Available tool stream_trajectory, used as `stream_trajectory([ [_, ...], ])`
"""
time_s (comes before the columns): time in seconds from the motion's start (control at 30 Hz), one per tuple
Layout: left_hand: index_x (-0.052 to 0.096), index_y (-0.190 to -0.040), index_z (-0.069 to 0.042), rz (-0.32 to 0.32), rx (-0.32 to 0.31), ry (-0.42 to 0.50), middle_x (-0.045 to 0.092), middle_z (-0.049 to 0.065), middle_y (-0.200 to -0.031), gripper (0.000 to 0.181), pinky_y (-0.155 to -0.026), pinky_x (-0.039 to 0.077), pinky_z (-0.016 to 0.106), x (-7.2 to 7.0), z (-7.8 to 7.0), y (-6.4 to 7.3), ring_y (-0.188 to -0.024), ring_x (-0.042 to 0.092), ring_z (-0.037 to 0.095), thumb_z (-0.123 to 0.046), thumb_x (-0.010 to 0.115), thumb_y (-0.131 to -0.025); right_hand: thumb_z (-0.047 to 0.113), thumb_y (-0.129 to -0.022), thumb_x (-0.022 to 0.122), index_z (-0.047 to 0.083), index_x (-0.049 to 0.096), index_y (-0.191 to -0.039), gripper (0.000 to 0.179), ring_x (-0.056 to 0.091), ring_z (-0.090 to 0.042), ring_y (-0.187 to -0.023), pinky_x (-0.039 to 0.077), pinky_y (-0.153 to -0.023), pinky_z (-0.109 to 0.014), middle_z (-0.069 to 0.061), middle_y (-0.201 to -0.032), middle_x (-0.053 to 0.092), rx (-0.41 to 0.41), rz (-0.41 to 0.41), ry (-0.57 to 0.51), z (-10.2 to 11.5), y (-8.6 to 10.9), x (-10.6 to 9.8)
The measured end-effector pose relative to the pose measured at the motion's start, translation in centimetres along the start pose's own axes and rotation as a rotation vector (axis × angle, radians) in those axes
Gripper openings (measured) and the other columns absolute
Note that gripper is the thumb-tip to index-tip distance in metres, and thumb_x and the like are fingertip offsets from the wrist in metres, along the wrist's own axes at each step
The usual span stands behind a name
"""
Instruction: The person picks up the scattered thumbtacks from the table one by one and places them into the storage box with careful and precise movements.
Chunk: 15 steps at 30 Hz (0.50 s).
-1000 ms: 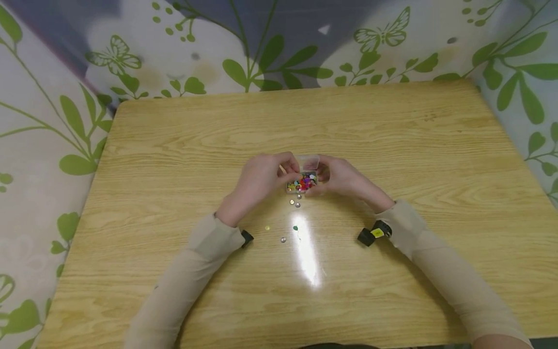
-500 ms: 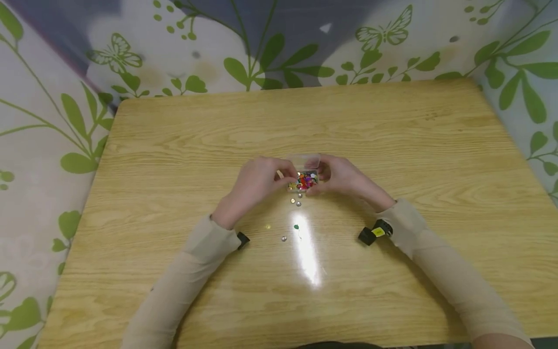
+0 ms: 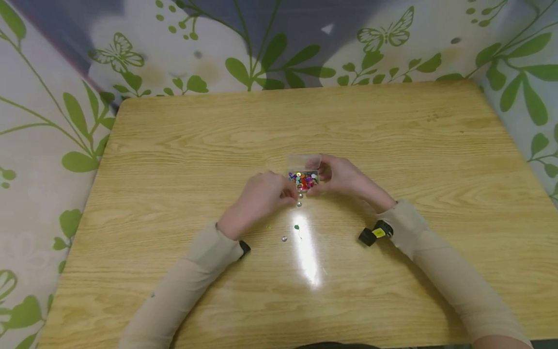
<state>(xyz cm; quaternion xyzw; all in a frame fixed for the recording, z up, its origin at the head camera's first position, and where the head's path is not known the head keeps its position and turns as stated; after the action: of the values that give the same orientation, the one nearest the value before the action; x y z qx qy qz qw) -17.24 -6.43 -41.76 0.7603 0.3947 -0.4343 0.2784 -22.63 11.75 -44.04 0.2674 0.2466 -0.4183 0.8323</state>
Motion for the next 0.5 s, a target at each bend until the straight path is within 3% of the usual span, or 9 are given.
stream_trajectory([
  [0.5,0.077,-0.09,-0.016,-0.042,0.011,-0.028,0.075,-0.004,-0.087,0.004,-0.075,0.054,0.028,0.35,0.21,0.37,-0.077,0.067,0.011,-0.018,0.074,-0.093,0.02,-0.075,0.091,0.006,0.058,-0.132,0.067,0.06,-0.03,-0.105,0.052,-0.095,-0.044,-0.015,-0.112,0.062,0.005,-0.002,-0.017,-0.09,0.02,0.08],
])
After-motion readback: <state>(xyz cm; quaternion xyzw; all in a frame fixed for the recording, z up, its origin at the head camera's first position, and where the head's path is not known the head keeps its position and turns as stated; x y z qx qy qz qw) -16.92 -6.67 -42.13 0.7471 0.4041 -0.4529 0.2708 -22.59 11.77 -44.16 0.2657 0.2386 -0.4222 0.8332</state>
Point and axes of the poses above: each hand's wrist, its own y-axis away from the middle knuckle, its own x-axis out of the palm, z = x × y, the point moved 4 cm from there along -y, towards the middle knuckle
